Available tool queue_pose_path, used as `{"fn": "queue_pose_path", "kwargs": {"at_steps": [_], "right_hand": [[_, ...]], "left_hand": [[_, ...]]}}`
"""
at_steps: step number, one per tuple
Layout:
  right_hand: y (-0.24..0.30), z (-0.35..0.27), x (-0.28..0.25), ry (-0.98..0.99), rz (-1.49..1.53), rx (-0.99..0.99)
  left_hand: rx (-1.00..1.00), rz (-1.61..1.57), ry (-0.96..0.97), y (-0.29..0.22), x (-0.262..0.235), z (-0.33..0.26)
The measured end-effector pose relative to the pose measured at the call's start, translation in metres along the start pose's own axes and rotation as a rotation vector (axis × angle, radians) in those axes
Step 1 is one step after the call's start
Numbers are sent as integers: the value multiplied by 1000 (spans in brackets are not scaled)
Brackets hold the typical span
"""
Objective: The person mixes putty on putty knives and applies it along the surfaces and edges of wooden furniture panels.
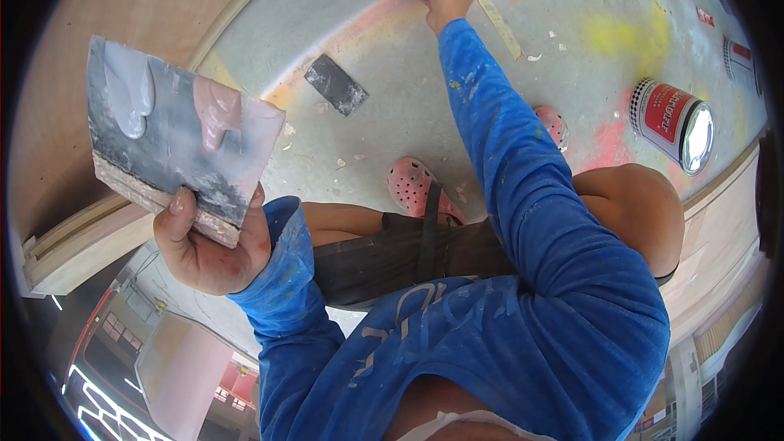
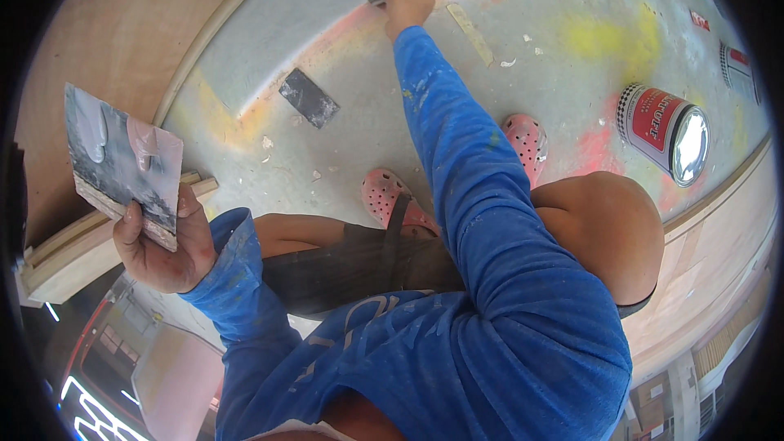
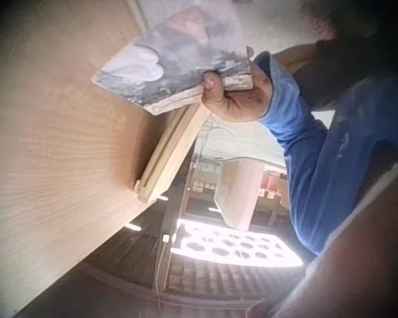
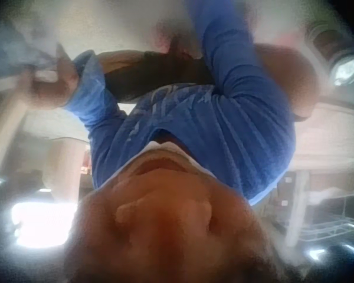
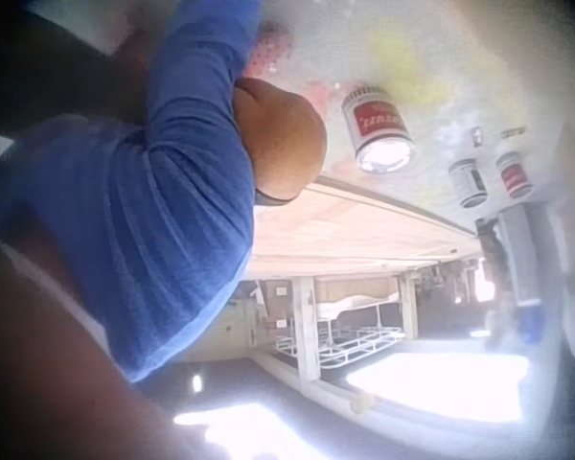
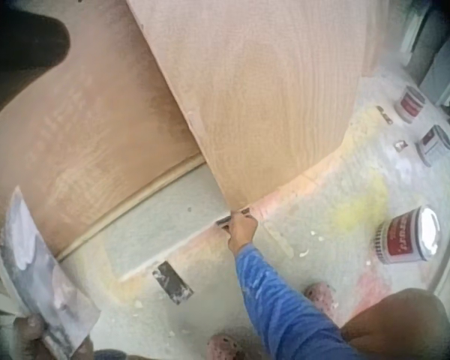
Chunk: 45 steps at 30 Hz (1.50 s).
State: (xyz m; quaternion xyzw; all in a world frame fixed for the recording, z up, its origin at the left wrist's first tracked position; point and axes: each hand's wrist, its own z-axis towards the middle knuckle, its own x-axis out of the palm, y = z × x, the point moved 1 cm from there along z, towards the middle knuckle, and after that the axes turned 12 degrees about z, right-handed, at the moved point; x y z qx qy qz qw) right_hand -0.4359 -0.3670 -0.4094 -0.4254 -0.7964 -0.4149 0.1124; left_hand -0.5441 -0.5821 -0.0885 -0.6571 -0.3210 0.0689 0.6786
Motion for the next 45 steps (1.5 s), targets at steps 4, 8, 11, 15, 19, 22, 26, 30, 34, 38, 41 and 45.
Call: {"fn": "queue_pose_path", "kwargs": {"at_steps": [4, 8, 11, 15, 19, 22, 26, 30, 34, 38, 41, 45], "right_hand": [[-5, -11, 14, 108, -275, -43], [-5, -31, -5, 207, -373, 97], [-7, -39, -29, 155, -130, 16], [-1, -17, -44, 61, -42, -44], [2, 3, -31, 64, -221, -61], [-6, -7, -15, 110, -353, -123], [-13, -38, -16, 186, -335, -117], [2, -44, -44, 140, -61, 177], [25, -16, -64, 71, 199, 377], [32, 7, -66, 71, 259, 417], [35, 18, -62, 73, 282, 435], [43, 33, -50, 43, 223, 457]], "left_hand": [[-14, 1, -65, 3, -2, 2], [-18, 11, -60, 6, -2, 4], [-44, -9, -48, 8, -1, 5], [-53, 25, 60, 10, 2, 6], [-54, 26, 35, 9, 1, 4], [-48, 29, 15, 7, -1, 2], [-41, 81, 63, 6, 0, 2], [-47, 29, 83, 7, 3, 2], [-50, -40, 109, 8, 6, 1], [-65, -59, 188, 8, 7, 1], [-56, -33, 206, 8, 7, 1], [-52, -62, 184, 7, 8, 1]]}}
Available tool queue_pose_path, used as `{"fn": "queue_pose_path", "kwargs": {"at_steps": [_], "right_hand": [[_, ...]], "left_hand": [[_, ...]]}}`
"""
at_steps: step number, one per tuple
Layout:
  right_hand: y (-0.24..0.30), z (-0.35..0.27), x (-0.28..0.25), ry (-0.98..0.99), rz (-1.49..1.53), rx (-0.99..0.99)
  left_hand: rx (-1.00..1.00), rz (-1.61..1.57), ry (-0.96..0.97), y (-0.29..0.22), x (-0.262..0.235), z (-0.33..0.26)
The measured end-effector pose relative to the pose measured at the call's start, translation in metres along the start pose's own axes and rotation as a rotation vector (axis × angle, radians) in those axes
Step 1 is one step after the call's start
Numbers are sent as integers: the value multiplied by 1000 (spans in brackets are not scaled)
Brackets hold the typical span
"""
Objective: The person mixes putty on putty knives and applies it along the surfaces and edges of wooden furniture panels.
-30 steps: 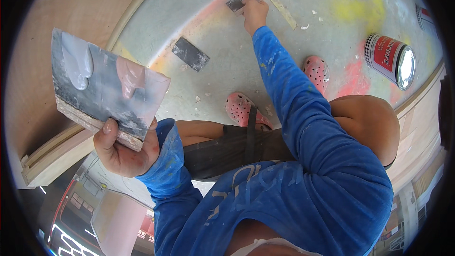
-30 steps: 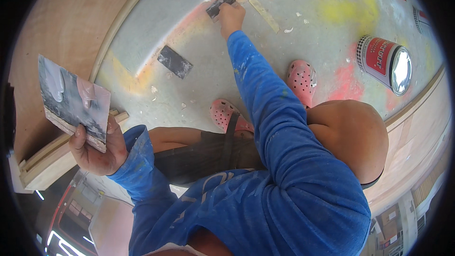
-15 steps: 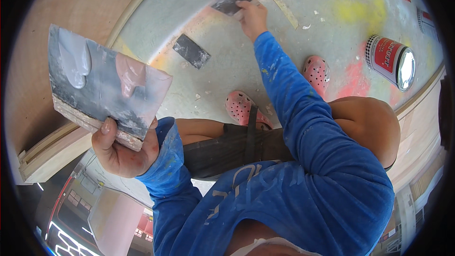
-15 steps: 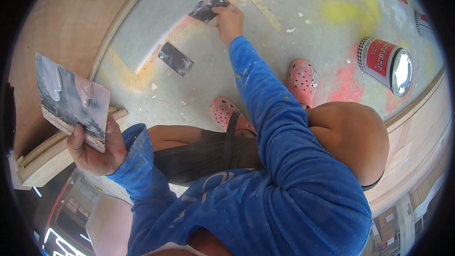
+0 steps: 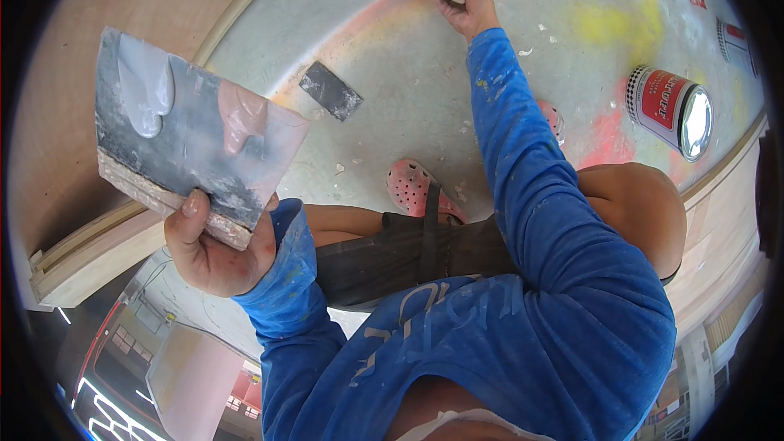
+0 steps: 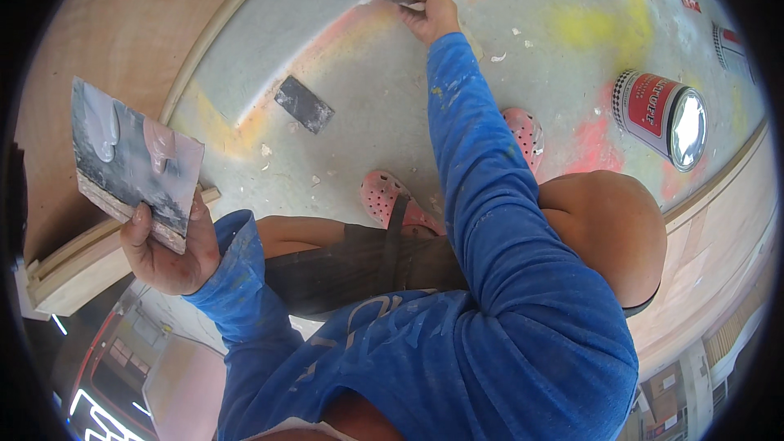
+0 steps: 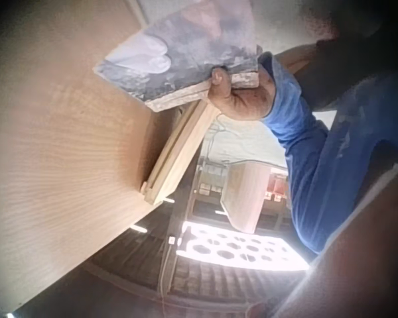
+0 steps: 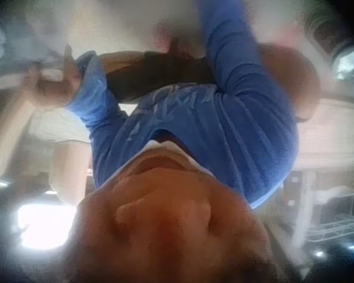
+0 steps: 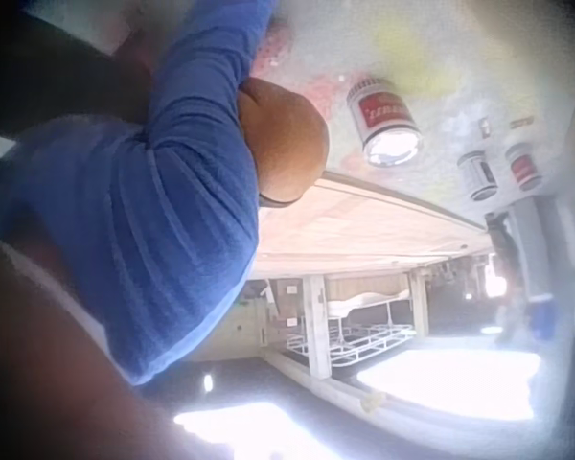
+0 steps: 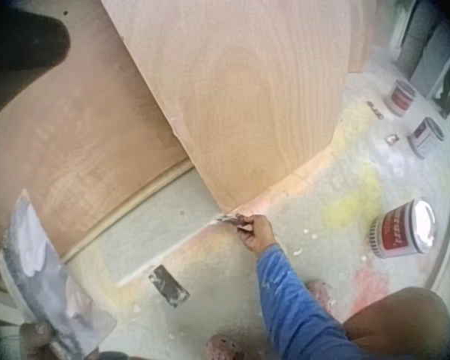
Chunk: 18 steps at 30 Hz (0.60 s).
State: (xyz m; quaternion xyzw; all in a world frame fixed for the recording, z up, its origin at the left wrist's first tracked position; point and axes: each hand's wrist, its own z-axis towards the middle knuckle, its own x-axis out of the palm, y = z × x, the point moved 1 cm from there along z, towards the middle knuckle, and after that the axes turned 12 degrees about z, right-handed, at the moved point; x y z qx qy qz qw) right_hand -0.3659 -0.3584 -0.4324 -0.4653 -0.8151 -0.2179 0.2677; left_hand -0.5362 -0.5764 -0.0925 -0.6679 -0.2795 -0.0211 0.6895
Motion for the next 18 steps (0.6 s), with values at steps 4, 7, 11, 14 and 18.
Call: {"fn": "queue_pose_path", "kwargs": {"at_steps": [4, 7, 11, 14, 18], "right_hand": [[3, 4, 19, -12, -137, -11], [5, 2, 40, 5, -179, -36], [7, -1, 63, 155, -180, -70], [15, 4, 59, 251, -479, -148], [39, 20, 30, 300, -285, -279]], "left_hand": [[4, 30, -7, 2, 2, 1], [6, 0, -17, 5, 3, 2], [0, 41, -60, 7, 2, 3], [-9, 79, 4, 7, 0, 5], [17, 41, -117, 10, 0, 5]]}}
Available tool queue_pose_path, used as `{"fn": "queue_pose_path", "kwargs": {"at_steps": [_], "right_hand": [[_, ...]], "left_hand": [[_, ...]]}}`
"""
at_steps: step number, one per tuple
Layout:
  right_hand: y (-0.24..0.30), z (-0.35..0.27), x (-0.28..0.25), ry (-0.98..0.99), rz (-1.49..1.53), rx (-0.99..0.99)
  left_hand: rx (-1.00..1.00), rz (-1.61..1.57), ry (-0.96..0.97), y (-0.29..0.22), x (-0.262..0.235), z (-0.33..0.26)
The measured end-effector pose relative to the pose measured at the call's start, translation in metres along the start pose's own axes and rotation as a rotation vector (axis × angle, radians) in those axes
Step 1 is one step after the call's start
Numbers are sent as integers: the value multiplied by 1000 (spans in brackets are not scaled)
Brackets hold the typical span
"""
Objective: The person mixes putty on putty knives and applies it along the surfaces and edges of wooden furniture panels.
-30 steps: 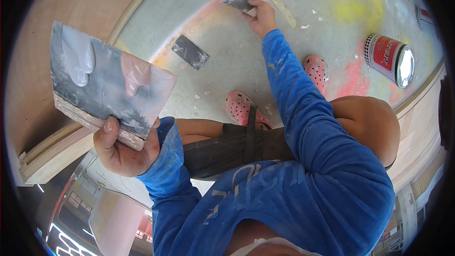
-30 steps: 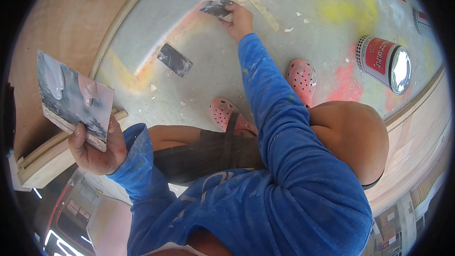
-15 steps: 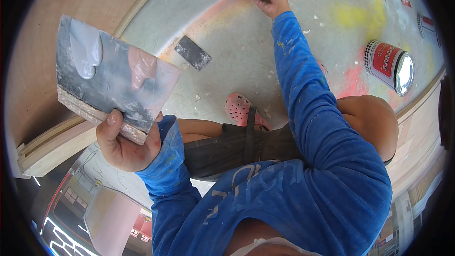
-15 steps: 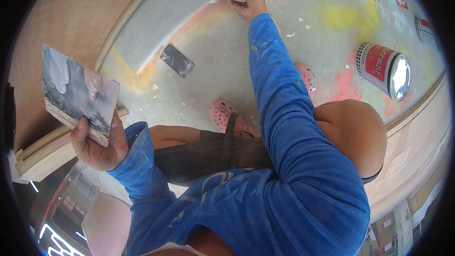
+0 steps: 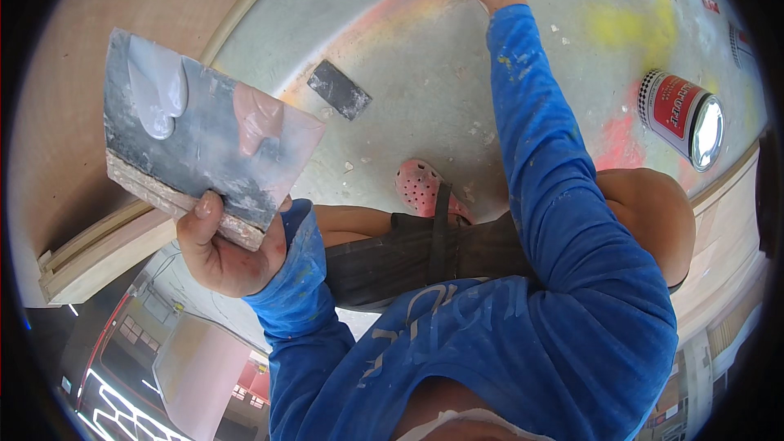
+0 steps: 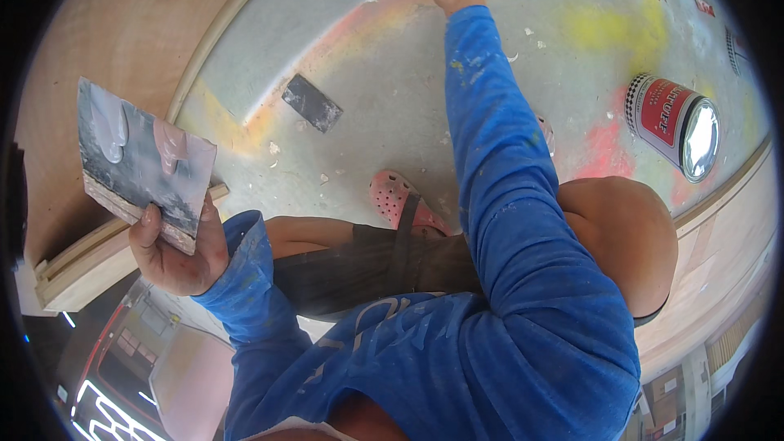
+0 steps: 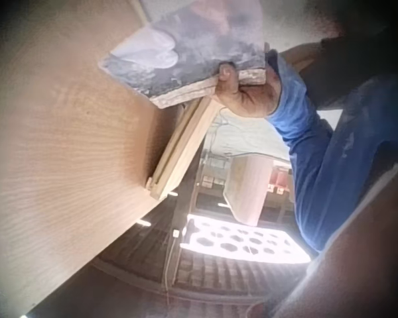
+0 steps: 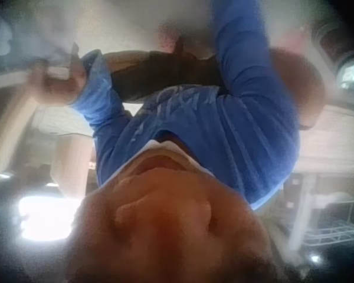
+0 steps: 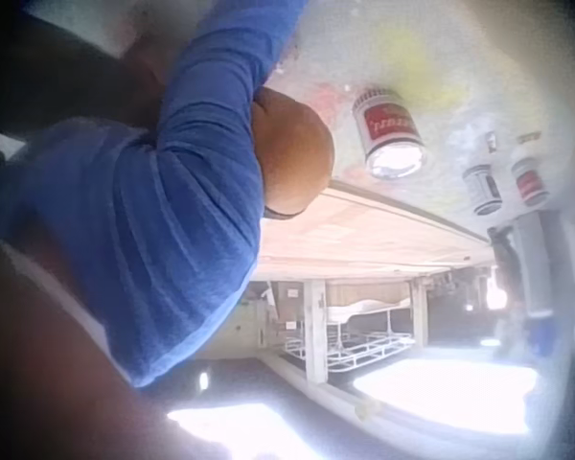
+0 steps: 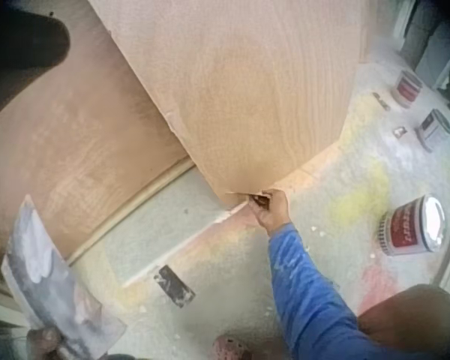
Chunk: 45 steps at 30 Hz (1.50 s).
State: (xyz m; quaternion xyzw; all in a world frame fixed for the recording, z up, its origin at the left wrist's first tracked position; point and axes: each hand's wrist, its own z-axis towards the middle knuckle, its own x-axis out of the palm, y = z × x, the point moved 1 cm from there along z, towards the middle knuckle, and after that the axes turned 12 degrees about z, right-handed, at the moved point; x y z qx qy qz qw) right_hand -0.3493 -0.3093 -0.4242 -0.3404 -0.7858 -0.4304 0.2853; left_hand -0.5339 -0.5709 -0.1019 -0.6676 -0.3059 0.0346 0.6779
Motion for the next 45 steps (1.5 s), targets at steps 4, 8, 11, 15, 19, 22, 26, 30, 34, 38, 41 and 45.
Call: {"fn": "queue_pose_path", "kwargs": {"at_steps": [4, 8, 11, 15, 19, 22, 26, 30, 34, 38, 41, 45], "right_hand": [[5, -6, -28, -23, 498, 41], [-3, -52, -31, -123, 300, -42], [-6, -84, 0, 42, 250, 22], [5, -132, 79, 346, 107, -38], [9, -201, 148, 477, -19, -188], [3, -235, 174, 809, -653, -725], [-3, -237, 188, 1078, -856, -945], [12, -248, 213, 1071, -970, -1105], [18, -275, 250, 1184, -1065, -1386], [11, -277, 258, 1376, -1101, -1312], [28, -265, 248, 1418, -1075, -886], [100, -238, 264, 1310, -927, -317]], "left_hand": [[6, 0, 33, 3, 4, 2], [-15, 54, 93, 8, 7, 7], [-36, 147, 88, 11, 5, 13], [47, 215, -98, 8, -1, 26], [7, 224, -216, 5, -2, 28], [19, 195, -193, -1, -6, 22], [108, 176, -238, -22, -27, 10], [249, 336, -322, -35, -48, 4], [302, 537, -337, -33, -66, -5], [389, 1355, -572, -44, -63, -14], [494, 423, -399, -64, -53, -4], [410, -67, -200, -66, -40, -5]]}}
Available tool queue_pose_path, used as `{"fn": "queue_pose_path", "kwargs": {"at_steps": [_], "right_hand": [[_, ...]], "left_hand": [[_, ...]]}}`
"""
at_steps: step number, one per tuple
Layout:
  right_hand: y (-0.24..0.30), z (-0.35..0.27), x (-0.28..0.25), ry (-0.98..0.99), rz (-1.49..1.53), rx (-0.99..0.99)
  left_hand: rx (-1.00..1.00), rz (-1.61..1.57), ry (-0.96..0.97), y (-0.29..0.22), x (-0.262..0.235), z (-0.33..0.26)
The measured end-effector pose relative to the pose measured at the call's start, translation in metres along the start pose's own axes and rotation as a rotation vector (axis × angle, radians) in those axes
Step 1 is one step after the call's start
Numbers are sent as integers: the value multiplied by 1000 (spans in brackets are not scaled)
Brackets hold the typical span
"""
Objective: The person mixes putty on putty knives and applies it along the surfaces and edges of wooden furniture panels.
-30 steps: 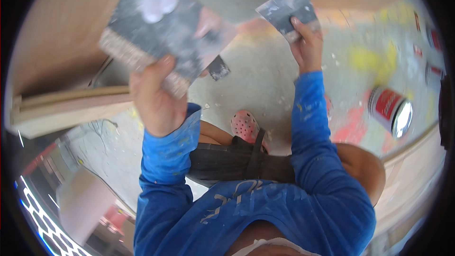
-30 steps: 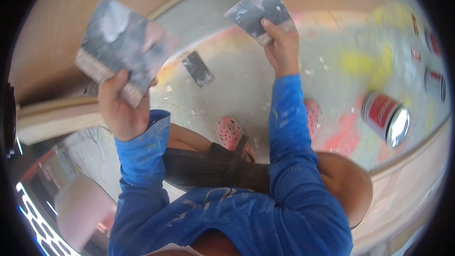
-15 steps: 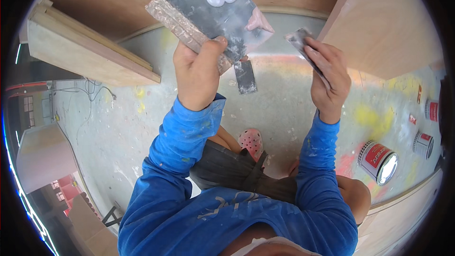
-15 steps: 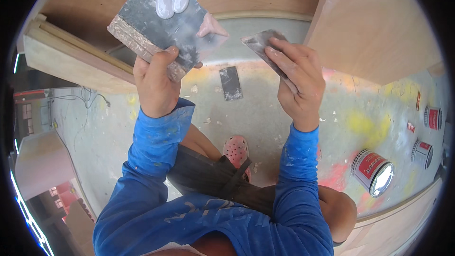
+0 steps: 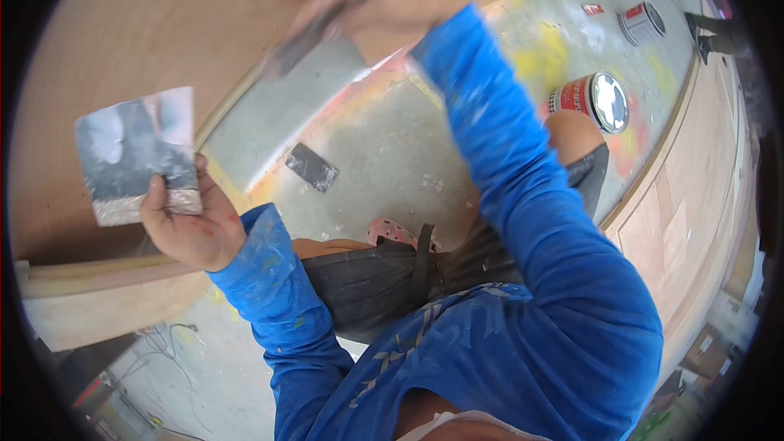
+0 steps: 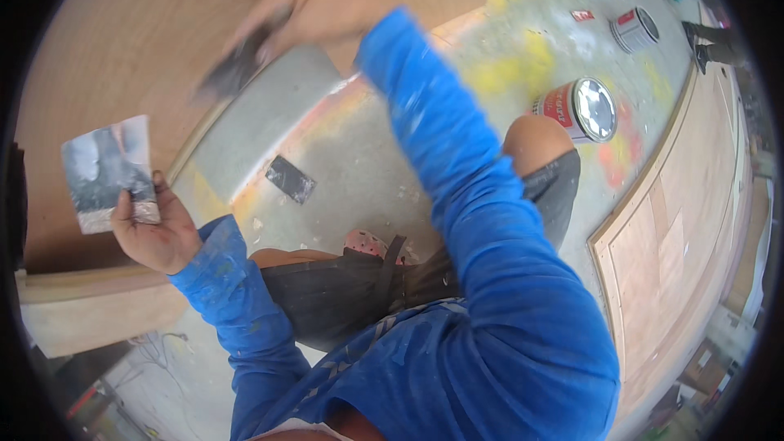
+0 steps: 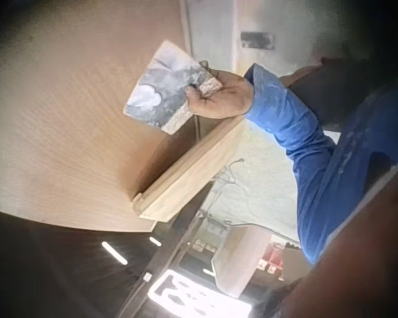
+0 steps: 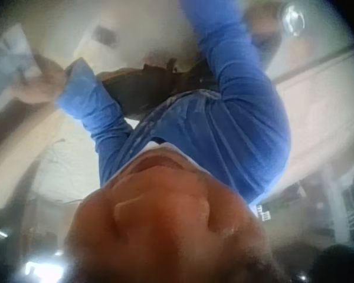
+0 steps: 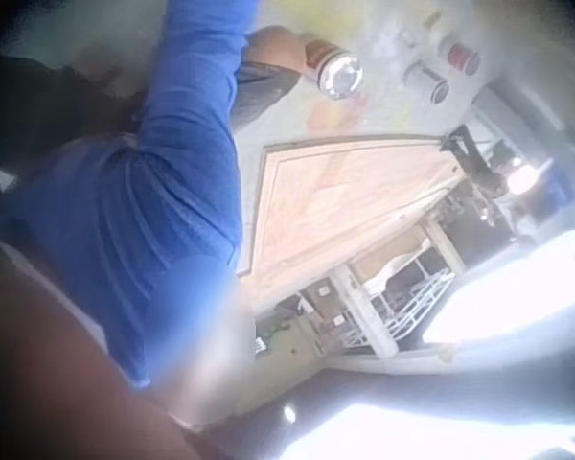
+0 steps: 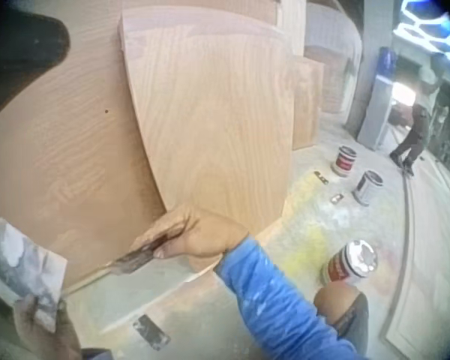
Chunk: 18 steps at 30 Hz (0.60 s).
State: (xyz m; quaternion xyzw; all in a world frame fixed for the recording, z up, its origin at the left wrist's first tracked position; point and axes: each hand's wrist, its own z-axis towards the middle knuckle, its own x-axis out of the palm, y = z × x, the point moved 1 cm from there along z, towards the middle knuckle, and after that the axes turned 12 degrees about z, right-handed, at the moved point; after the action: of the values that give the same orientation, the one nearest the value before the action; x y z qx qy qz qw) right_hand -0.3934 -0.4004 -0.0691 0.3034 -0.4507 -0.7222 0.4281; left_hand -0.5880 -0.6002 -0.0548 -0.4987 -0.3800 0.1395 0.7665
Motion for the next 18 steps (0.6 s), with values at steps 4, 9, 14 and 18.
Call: {"fn": "queue_pose_path", "kwargs": {"at_steps": [4, 9, 14, 18], "right_hand": [[84, -47, -151, -280, 153, -5], [69, -166, -309, -839, 382, -98], [-83, -296, -360, -1687, 282, 38], [-84, -294, -334, -1575, 794, -198]], "left_hand": [[-94, -65, 59, -2, 19, -13], [-53, -47, 146, -12, 64, -17], [-115, 102, 157, 31, 155, -28], [-262, 412, 172, 57, 250, -23]]}}
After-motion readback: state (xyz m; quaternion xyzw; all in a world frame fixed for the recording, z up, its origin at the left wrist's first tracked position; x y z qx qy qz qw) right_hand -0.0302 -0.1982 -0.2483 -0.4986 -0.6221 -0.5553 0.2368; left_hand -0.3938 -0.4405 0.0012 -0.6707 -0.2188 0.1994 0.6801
